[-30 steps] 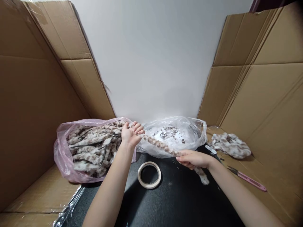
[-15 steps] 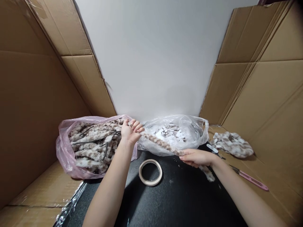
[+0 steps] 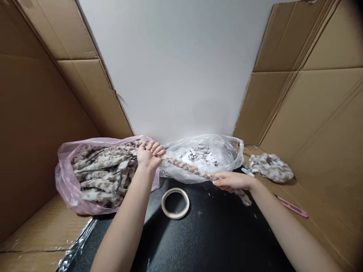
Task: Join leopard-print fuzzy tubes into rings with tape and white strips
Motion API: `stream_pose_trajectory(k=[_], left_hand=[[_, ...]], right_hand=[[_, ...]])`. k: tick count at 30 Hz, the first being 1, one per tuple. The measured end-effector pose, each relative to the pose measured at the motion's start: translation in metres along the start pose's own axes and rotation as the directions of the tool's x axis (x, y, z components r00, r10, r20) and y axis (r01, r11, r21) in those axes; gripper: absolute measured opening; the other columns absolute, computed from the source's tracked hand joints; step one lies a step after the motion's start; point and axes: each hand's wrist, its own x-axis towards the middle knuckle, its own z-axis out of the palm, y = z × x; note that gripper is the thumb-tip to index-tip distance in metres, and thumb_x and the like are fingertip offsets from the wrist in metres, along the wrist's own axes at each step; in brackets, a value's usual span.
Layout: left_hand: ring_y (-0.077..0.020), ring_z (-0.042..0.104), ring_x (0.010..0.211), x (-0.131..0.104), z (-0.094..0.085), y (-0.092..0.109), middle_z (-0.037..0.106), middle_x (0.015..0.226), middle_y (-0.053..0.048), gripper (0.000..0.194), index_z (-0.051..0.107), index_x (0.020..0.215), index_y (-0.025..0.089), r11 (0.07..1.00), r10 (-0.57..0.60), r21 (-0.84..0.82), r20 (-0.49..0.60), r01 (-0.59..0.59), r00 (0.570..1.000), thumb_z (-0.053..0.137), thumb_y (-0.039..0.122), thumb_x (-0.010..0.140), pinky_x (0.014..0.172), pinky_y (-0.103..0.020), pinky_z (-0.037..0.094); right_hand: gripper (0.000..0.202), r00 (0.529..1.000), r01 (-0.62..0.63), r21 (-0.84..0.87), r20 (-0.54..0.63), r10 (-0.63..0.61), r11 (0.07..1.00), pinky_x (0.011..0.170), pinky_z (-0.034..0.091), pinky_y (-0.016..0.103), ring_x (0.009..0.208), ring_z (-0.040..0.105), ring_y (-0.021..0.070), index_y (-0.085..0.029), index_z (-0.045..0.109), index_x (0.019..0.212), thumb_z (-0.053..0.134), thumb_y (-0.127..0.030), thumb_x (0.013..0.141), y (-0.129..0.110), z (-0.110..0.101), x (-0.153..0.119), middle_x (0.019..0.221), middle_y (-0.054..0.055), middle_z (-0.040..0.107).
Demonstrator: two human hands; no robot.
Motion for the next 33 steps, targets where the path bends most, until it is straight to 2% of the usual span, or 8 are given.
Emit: stream_pose_trajectory(k=[5, 10, 14, 19, 23, 26, 29, 33], left_hand=[[-0.0067, 0.028, 0.031, 0.001, -0.003, 0.010, 0.028, 0.041, 0.007, 0.041, 0.032, 0.056, 0.019, 0.999, 0.040, -0.034, -0.009, -0.041, 0.999, 0.026, 0.028, 0.096, 0.036, -0.019, 0.027], [-0.0059, 0.025, 0.029, 0.003, -0.004, 0.022, 0.026, 0.038, 0.008, 0.035, 0.031, 0.058, 0.019, 0.995, 0.080, -0.062, -0.057, -0.083, 0.995, 0.030, 0.013, 0.093, 0.033, -0.017, 0.024], [-0.0053, 0.023, 0.027, 0.003, -0.005, 0.036, 0.024, 0.036, 0.009, 0.034, 0.034, 0.062, 0.019, 0.990, 0.113, -0.076, -0.114, -0.122, 0.987, 0.028, 0.004, 0.092, 0.031, -0.016, 0.021], [-0.0046, 0.021, 0.026, -0.003, -0.007, 0.057, 0.022, 0.034, 0.009, 0.037, 0.033, 0.064, 0.019, 0.975, 0.196, -0.075, -0.160, -0.210, 0.968, 0.021, 0.010, 0.098, 0.030, -0.015, 0.020], [-0.0053, 0.020, 0.027, -0.010, -0.010, 0.070, 0.024, 0.034, 0.008, 0.037, 0.032, 0.064, 0.019, 0.968, 0.231, -0.059, -0.156, -0.243, 0.960, 0.021, 0.016, 0.099, 0.030, -0.016, 0.021], [-0.0057, 0.021, 0.027, -0.012, -0.012, 0.075, 0.024, 0.033, 0.008, 0.038, 0.031, 0.063, 0.020, 0.969, 0.238, -0.033, -0.151, -0.245, 0.960, 0.019, 0.016, 0.099, 0.030, -0.017, 0.021], [-0.0046, 0.022, 0.026, -0.011, -0.014, 0.075, 0.025, 0.033, 0.008, 0.039, 0.031, 0.064, 0.019, 0.969, 0.248, 0.010, -0.133, -0.249, 0.960, 0.016, 0.015, 0.099, 0.031, -0.014, 0.023], [-0.0042, 0.031, 0.029, -0.012, -0.010, 0.070, 0.033, 0.037, 0.008, 0.035, 0.038, 0.068, 0.019, 0.975, 0.190, 0.133, -0.064, -0.180, 0.980, 0.020, 0.022, 0.098, 0.034, -0.014, 0.029]], right_hand=[[0.051, 1.000, 0.014, 0.021, 0.012, -0.014, 1.000, 0.040, 0.030, 0.018, 0.044, 0.036, 0.0050, -0.019, 0.045, 0.079, 0.068, -0.064, 0.072, 0.004, -0.005, 0.002, 0.058, -0.008, 0.044], [0.055, 0.998, -0.025, 0.102, 0.059, 0.019, 0.994, 0.038, 0.017, 0.015, 0.040, 0.019, 0.0026, -0.020, 0.041, 0.080, 0.054, -0.074, 0.077, 0.007, -0.006, 0.004, 0.052, -0.012, 0.030], [0.054, 0.997, -0.039, 0.139, 0.076, 0.028, 0.990, 0.038, 0.015, 0.013, 0.040, 0.018, 0.0021, -0.022, 0.033, 0.077, 0.055, -0.071, 0.078, 0.005, 0.000, 0.005, 0.054, -0.013, 0.028], [0.052, 0.994, -0.054, 0.129, 0.101, 0.041, 0.990, 0.037, 0.016, 0.014, 0.039, 0.020, 0.0018, -0.022, 0.033, 0.074, 0.060, -0.067, 0.078, 0.001, 0.005, 0.005, 0.053, -0.012, 0.030], [0.052, 1.000, -0.015, 0.104, 0.027, 0.012, 0.994, 0.039, 0.018, 0.015, 0.040, 0.022, 0.0019, -0.020, 0.039, 0.073, 0.065, -0.066, 0.074, 0.000, 0.000, -0.001, 0.053, -0.012, 0.033], [0.049, 0.990, 0.082, 0.084, -0.122, -0.072, 0.993, 0.042, 0.023, 0.017, 0.045, 0.031, 0.0033, -0.018, 0.047, 0.078, 0.068, -0.062, 0.073, -0.002, -0.009, -0.010, 0.059, -0.009, 0.042], [0.047, 0.913, 0.232, 0.055, -0.356, -0.198, 0.971, 0.047, 0.028, 0.020, 0.049, 0.036, 0.0060, -0.017, 0.054, 0.093, 0.068, -0.058, 0.074, -0.007, -0.020, -0.021, 0.060, -0.009, 0.045], [0.045, 0.675, 0.442, -0.008, -0.655, -0.338, 0.897, 0.058, 0.037, 0.025, 0.060, 0.046, 0.0111, -0.018, 0.058, 0.092, 0.073, -0.055, 0.070, -0.015, -0.025, -0.029, 0.066, -0.004, 0.051]])
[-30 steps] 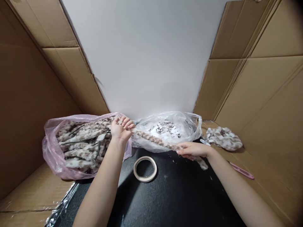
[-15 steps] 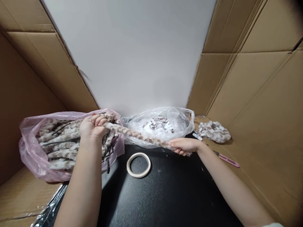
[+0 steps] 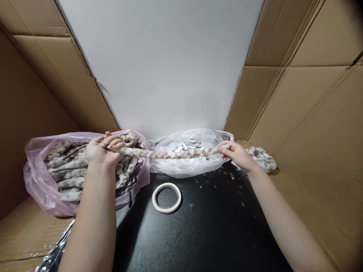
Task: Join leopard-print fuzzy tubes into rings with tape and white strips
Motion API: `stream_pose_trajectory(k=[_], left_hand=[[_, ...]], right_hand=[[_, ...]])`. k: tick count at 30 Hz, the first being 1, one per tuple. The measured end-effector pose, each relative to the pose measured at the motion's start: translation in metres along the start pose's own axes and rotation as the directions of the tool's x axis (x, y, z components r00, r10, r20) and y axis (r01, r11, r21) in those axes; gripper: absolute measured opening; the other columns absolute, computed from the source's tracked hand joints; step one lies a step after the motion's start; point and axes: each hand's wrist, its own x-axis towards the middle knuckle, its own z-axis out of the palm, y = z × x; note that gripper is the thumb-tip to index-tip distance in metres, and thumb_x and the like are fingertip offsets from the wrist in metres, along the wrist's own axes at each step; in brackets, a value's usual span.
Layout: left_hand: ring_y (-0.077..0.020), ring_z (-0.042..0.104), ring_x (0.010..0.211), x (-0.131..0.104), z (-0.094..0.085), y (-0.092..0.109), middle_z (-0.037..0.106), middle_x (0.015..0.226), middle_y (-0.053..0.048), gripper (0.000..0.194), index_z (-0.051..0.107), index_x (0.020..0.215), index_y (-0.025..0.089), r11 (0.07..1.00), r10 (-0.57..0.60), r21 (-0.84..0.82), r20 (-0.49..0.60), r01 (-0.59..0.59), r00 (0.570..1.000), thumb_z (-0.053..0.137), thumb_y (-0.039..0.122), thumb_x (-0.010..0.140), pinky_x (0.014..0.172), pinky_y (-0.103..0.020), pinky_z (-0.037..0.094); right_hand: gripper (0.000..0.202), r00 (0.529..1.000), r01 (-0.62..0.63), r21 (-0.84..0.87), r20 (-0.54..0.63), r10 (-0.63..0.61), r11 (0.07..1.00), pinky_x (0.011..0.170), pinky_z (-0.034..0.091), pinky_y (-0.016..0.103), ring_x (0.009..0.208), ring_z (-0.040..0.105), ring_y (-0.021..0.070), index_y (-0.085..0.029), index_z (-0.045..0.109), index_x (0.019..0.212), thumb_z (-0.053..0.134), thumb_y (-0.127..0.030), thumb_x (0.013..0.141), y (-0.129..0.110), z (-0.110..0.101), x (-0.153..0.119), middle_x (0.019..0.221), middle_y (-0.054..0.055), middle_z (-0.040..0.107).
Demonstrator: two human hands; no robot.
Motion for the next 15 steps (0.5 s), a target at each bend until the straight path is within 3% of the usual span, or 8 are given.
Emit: stream_pose_trajectory(k=[4, 7, 9, 10, 12, 14, 15], left_hand=[[-0.0060, 0.027, 0.027, -0.009, 0.012, -0.008, 0.031, 0.041, 0.008, 0.028, 0.044, 0.066, 0.019, 0.944, -0.244, 0.253, 0.108, 0.211, 0.964, 0.033, 0.016, 0.092, 0.031, -0.017, 0.020], [-0.0070, 0.028, 0.028, -0.025, 0.026, -0.029, 0.035, 0.045, 0.008, 0.021, 0.057, 0.079, 0.016, 0.813, -0.471, 0.449, 0.133, 0.371, 0.872, 0.041, 0.006, 0.089, 0.031, -0.016, 0.011], [-0.0083, 0.038, 0.033, -0.040, 0.037, -0.054, 0.048, 0.053, 0.004, 0.015, 0.061, 0.085, 0.014, 0.741, -0.559, 0.530, 0.145, 0.413, 0.817, 0.051, 0.004, 0.085, 0.032, -0.017, 0.016], [-0.0105, 0.048, 0.042, -0.048, 0.043, -0.069, 0.057, 0.062, -0.001, 0.013, 0.064, 0.086, 0.013, 0.715, -0.583, 0.571, 0.168, 0.403, 0.795, 0.058, 0.002, 0.082, 0.035, -0.017, 0.024], [-0.0147, 0.060, 0.066, -0.066, 0.054, -0.101, 0.066, 0.086, -0.007, 0.017, 0.068, 0.090, 0.014, 0.644, -0.569, 0.751, 0.341, 0.147, 0.749, 0.071, 0.006, 0.075, 0.049, -0.017, 0.038], [-0.0185, 0.060, 0.083, -0.082, 0.061, -0.129, 0.066, 0.098, -0.007, 0.017, 0.069, 0.094, 0.018, 0.608, -0.584, 0.791, 0.506, -0.072, 0.634, 0.072, 0.019, 0.078, 0.063, -0.020, 0.043], [-0.0190, 0.059, 0.086, -0.087, 0.063, -0.140, 0.066, 0.096, -0.006, 0.012, 0.068, 0.093, 0.018, 0.599, -0.617, 0.793, 0.547, -0.114, 0.565, 0.067, 0.026, 0.083, 0.067, -0.022, 0.043]], right_hand=[[0.049, 0.974, 0.146, 0.091, -0.187, -0.127, 0.985, 0.069, 0.045, 0.032, 0.069, 0.052, 0.0155, -0.022, 0.059, 0.085, 0.079, -0.058, 0.059, -0.014, 0.009, -0.006, 0.079, 0.000, 0.056], [0.045, 0.958, 0.206, 0.149, -0.230, -0.169, 0.967, 0.072, 0.047, 0.034, 0.072, 0.054, 0.0164, -0.023, 0.060, 0.080, 0.080, -0.057, 0.058, -0.025, 0.022, -0.017, 0.085, 0.002, 0.058], [0.042, 0.956, 0.230, 0.186, -0.225, -0.187, 0.955, 0.071, 0.048, 0.035, 0.072, 0.055, 0.0172, -0.024, 0.062, 0.077, 0.081, -0.055, 0.059, -0.032, 0.029, -0.025, 0.085, 0.002, 0.059], [0.040, 0.958, 0.234, 0.199, -0.212, -0.191, 0.952, 0.070, 0.048, 0.035, 0.071, 0.055, 0.0174, -0.024, 0.063, 0.077, 0.081, -0.055, 0.059, -0.034, 0.032, -0.028, 0.084, 0.003, 0.060], [0.039, 0.965, 0.230, 0.201, -0.176, -0.196, 0.952, 0.068, 0.048, 0.034, 0.070, 0.055, 0.0169, -0.023, 0.064, 0.077, 0.081, -0.054, 0.061, -0.037, 0.037, -0.033, 0.081, 0.002, 0.059], [0.038, 0.970, 0.222, 0.201, -0.148, -0.194, 0.954, 0.066, 0.048, 0.032, 0.069, 0.054, 0.0159, -0.023, 0.064, 0.078, 0.080, -0.053, 0.063, -0.038, 0.039, -0.035, 0.078, 0.001, 0.059], [0.037, 0.972, 0.215, 0.210, -0.139, -0.189, 0.954, 0.066, 0.047, 0.030, 0.068, 0.053, 0.0154, -0.022, 0.064, 0.079, 0.080, -0.053, 0.064, -0.037, 0.040, -0.035, 0.077, 0.001, 0.058]])
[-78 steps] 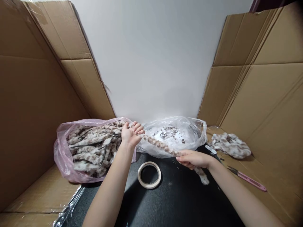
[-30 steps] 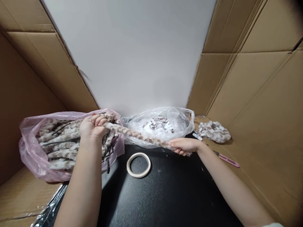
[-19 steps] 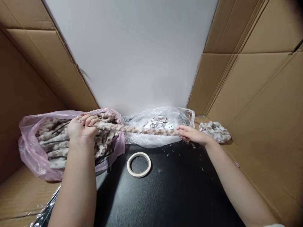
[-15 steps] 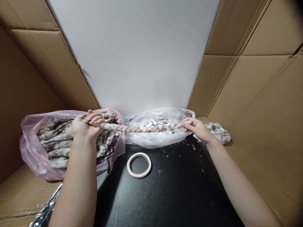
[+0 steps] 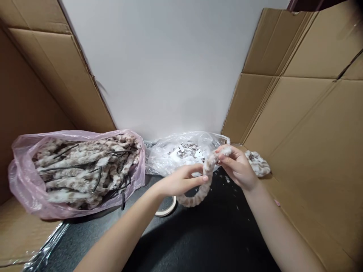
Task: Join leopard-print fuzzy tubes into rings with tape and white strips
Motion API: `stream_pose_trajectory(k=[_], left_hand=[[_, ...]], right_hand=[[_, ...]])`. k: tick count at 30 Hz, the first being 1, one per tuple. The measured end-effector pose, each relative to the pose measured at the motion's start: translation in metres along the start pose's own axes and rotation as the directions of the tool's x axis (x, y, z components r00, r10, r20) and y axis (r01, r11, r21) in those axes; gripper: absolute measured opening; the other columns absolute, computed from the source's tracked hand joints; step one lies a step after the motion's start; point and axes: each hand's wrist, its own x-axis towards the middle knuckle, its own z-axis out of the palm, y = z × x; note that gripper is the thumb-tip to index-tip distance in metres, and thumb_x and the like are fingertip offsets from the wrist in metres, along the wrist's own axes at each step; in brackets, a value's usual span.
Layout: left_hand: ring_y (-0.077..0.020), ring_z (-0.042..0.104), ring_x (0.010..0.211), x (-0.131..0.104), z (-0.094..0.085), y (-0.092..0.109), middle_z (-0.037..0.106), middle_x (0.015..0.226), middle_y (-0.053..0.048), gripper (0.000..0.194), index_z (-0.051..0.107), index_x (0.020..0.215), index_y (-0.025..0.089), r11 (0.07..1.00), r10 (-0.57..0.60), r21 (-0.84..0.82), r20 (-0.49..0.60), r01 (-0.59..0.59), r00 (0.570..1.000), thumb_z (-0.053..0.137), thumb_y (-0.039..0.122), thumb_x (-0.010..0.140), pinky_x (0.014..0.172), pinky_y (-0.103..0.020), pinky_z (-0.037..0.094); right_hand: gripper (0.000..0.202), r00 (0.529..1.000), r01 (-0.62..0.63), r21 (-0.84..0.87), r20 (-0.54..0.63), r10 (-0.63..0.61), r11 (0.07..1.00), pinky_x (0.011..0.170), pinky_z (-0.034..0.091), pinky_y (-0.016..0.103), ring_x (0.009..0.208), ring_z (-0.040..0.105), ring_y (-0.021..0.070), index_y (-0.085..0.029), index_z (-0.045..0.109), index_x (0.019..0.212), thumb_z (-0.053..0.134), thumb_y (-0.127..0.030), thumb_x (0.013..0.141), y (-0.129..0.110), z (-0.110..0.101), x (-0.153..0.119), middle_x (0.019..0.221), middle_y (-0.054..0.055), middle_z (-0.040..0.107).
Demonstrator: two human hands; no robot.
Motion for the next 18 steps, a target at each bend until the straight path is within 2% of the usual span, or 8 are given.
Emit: stream_pose_trajectory(k=[1, 3, 5, 8, 13, 18], left_hand=[[-0.0179, 0.057, 0.084, 0.003, 0.008, -0.004, 0.065, 0.092, -0.006, 0.017, 0.068, 0.090, 0.017, 1.000, 0.013, -0.005, 0.039, -0.013, 0.999, 0.061, 0.032, 0.088, 0.069, -0.023, 0.043], [-0.0138, 0.052, 0.070, 0.005, 0.017, -0.010, 0.061, 0.080, -0.003, 0.027, 0.064, 0.089, 0.016, 0.999, -0.004, -0.037, 0.053, 0.006, 0.999, 0.054, 0.041, 0.091, 0.060, -0.022, 0.039], [-0.0102, 0.043, 0.056, 0.004, 0.018, -0.014, 0.056, 0.071, 0.000, 0.034, 0.060, 0.088, 0.016, 0.997, -0.030, -0.065, 0.042, 0.032, 0.999, 0.048, 0.048, 0.093, 0.050, -0.021, 0.032], [-0.0077, 0.030, 0.048, 0.002, 0.016, -0.016, 0.045, 0.062, 0.003, 0.041, 0.055, 0.082, 0.017, 0.995, -0.054, -0.081, 0.041, 0.057, 0.998, 0.042, 0.054, 0.094, 0.043, -0.021, 0.022], [-0.0080, 0.022, 0.048, 0.006, 0.015, -0.019, 0.029, 0.056, 0.007, 0.044, 0.053, 0.078, 0.016, 0.994, -0.050, -0.101, 0.022, 0.052, 0.999, 0.044, 0.058, 0.091, 0.045, -0.022, 0.016], [-0.0083, 0.022, 0.050, 0.008, 0.013, -0.022, 0.029, 0.057, 0.006, 0.046, 0.052, 0.070, 0.016, 0.996, -0.035, -0.087, -0.020, 0.033, 0.999, 0.048, 0.059, 0.088, 0.045, -0.023, 0.017]], right_hand=[[0.037, 1.000, -0.009, 0.020, 0.003, 0.009, 1.000, 0.065, 0.047, 0.029, 0.068, 0.053, 0.0148, -0.022, 0.064, 0.080, 0.080, -0.052, 0.064, 0.002, 0.001, 0.001, 0.076, 0.000, 0.058], [0.037, 0.999, -0.045, 0.092, 0.006, 0.045, 0.995, 0.065, 0.047, 0.026, 0.068, 0.053, 0.0135, -0.021, 0.064, 0.082, 0.081, -0.048, 0.064, 0.006, 0.003, 0.003, 0.076, 0.000, 0.057], [0.038, 0.994, -0.105, 0.178, 0.025, 0.102, 0.978, 0.065, 0.047, 0.025, 0.069, 0.053, 0.0126, -0.021, 0.063, 0.085, 0.082, -0.046, 0.063, 0.011, 0.007, 0.004, 0.077, -0.001, 0.057], [0.041, 0.981, -0.187, 0.243, 0.089, 0.170, 0.952, 0.063, 0.048, 0.025, 0.067, 0.053, 0.0127, -0.021, 0.063, 0.088, 0.080, -0.049, 0.064, 0.016, 0.015, 0.004, 0.076, -0.001, 0.057], [0.039, 0.993, -0.112, 0.190, -0.017, 0.118, 0.975, 0.060, 0.045, 0.023, 0.062, 0.049, 0.0106, -0.019, 0.061, 0.076, 0.081, -0.050, 0.063, 0.021, 0.021, 0.001, 0.069, -0.002, 0.056], [0.035, 0.997, -0.081, 0.103, 0.003, 0.081, 0.991, 0.060, 0.044, 0.023, 0.063, 0.050, 0.0112, -0.019, 0.064, 0.077, 0.078, -0.050, 0.069, 0.028, 0.018, 0.003, 0.072, -0.001, 0.058]])
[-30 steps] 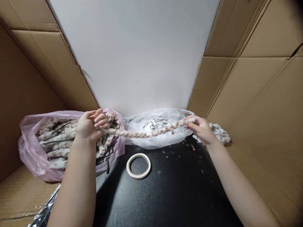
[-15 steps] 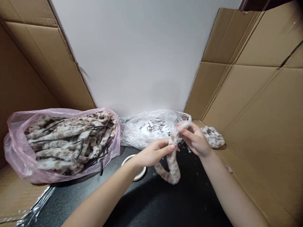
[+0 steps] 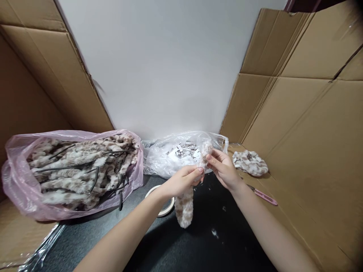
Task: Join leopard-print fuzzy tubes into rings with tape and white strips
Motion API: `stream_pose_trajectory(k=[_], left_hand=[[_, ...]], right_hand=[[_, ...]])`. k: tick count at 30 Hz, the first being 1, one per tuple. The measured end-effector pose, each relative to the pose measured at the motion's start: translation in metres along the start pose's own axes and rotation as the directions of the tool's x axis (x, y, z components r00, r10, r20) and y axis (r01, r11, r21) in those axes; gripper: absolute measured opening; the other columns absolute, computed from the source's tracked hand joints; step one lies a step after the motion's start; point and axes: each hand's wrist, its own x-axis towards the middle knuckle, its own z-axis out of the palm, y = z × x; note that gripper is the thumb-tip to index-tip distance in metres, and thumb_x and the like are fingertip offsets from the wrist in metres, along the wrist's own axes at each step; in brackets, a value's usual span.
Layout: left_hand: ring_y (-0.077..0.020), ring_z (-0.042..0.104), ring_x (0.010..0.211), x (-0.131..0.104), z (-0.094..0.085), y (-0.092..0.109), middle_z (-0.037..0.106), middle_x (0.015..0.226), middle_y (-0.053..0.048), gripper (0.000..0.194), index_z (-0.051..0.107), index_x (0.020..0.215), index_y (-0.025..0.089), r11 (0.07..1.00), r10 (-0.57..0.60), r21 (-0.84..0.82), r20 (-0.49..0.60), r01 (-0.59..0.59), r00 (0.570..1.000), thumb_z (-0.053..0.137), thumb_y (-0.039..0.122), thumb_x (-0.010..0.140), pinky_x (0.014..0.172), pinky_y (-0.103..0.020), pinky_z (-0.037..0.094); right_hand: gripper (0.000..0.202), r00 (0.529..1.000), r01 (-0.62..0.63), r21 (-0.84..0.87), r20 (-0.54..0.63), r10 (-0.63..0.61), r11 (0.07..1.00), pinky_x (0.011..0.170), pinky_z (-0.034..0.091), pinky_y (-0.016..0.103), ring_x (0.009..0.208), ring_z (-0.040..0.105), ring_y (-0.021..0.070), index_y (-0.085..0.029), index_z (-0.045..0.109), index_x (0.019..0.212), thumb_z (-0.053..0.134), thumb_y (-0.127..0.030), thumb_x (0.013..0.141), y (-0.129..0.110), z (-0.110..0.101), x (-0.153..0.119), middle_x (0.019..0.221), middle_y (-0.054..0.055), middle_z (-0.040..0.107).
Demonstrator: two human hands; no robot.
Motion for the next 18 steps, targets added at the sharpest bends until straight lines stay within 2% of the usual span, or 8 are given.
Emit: stream_pose_trajectory(k=[3, 10, 18], left_hand=[[-0.0084, 0.022, 0.049, 0.000, -0.004, 0.001, 0.028, 0.055, 0.006, 0.045, 0.052, 0.066, 0.017, 1.000, -0.009, 0.020, -0.009, 0.009, 1.000, 0.051, 0.056, 0.088, 0.044, -0.023, 0.017], [-0.0090, 0.019, 0.048, 0.001, -0.013, 0.003, 0.025, 0.055, 0.007, 0.045, 0.051, 0.066, 0.018, 0.998, -0.004, 0.063, -0.052, 0.008, 0.999, 0.050, 0.057, 0.087, 0.045, -0.024, 0.015], [-0.0099, 0.024, 0.053, -0.004, -0.018, 0.013, 0.030, 0.059, 0.005, 0.044, 0.052, 0.067, 0.017, 0.985, -0.011, 0.175, 0.042, 0.003, 0.999, 0.045, 0.053, 0.091, 0.050, -0.025, 0.021]], right_hand=[[0.034, 1.000, 0.006, -0.058, 0.025, -0.005, 0.998, 0.057, 0.044, 0.024, 0.060, 0.049, 0.0112, -0.018, 0.064, 0.072, 0.078, -0.049, 0.069, 0.004, -0.002, 0.003, 0.066, -0.001, 0.058], [0.039, 0.995, -0.064, -0.064, 0.068, 0.069, 0.996, 0.056, 0.046, 0.026, 0.057, 0.052, 0.0115, -0.016, 0.065, 0.067, 0.083, -0.051, 0.062, 0.005, 0.000, 0.004, 0.063, 0.000, 0.061], [0.035, 0.988, -0.090, 0.006, 0.130, 0.088, 0.996, 0.060, 0.047, 0.026, 0.059, 0.054, 0.0111, -0.016, 0.066, 0.071, 0.081, -0.047, 0.068, 0.010, 0.002, 0.003, 0.064, -0.001, 0.060]])
